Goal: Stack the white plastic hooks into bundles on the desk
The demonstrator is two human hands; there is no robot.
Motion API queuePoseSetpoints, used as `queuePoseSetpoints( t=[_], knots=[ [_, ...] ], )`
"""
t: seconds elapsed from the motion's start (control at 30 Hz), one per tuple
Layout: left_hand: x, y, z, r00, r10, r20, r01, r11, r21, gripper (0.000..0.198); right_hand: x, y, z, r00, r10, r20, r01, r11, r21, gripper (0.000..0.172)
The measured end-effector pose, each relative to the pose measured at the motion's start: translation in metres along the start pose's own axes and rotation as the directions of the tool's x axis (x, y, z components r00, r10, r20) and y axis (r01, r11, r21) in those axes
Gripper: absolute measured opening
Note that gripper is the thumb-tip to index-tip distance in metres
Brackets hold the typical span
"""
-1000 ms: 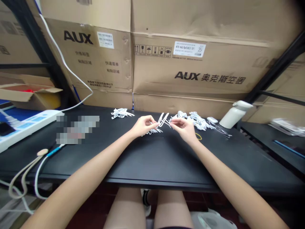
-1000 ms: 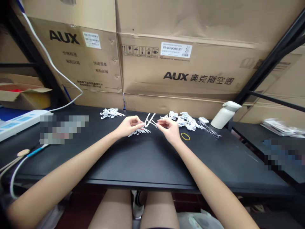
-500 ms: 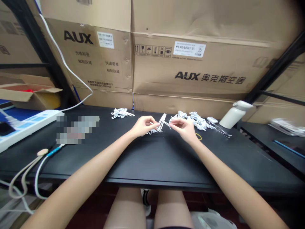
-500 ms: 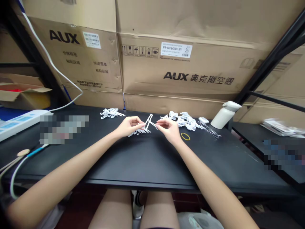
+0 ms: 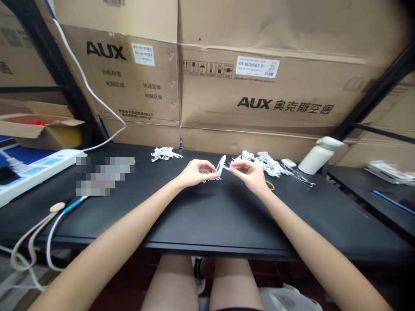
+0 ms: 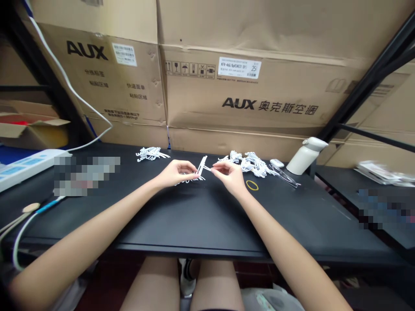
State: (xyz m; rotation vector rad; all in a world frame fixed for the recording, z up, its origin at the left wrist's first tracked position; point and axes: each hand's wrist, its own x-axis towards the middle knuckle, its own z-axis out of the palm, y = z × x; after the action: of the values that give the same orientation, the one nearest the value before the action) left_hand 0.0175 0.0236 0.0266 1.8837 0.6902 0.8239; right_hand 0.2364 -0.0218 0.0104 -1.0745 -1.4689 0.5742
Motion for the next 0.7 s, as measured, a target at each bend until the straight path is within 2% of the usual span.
queuePoseSetpoints(
  t=[0.23, 0.43, 0.57, 0.7],
  knots=[
    [0.000, 0.004, 0.000, 0.998, -0.060, 0.004, 0.060, 0.996, -0.068, 0.036, 0.000, -0.002, 0.000, 0.999, -0.013, 0.034, 0.013, 1.000, 0.000, 0.026],
    [0.000, 0.006, 0.001, 0.995, -0.090, -0.048, 0.083, 0.989, -0.118, 0.036, -0.001, -0.007, 0.003, 0.988, 0.073, 0.139, -0.084, 0.994, 0.071, 0.027],
    [0.001, 0.004, 0.001, 0.992, -0.098, -0.075, 0.087, 0.985, -0.147, 0.038, -0.001, -0.013, 0.002, 0.985, 0.081, 0.153, -0.097, 0.990, 0.098, 0.028],
    [0.002, 0.003, -0.001, 0.986, -0.126, -0.107, 0.095, 0.962, -0.257, 0.038, -0.001, -0.015, 0.001, 0.982, 0.088, 0.166, -0.111, 0.984, 0.137, 0.027]
  ],
)
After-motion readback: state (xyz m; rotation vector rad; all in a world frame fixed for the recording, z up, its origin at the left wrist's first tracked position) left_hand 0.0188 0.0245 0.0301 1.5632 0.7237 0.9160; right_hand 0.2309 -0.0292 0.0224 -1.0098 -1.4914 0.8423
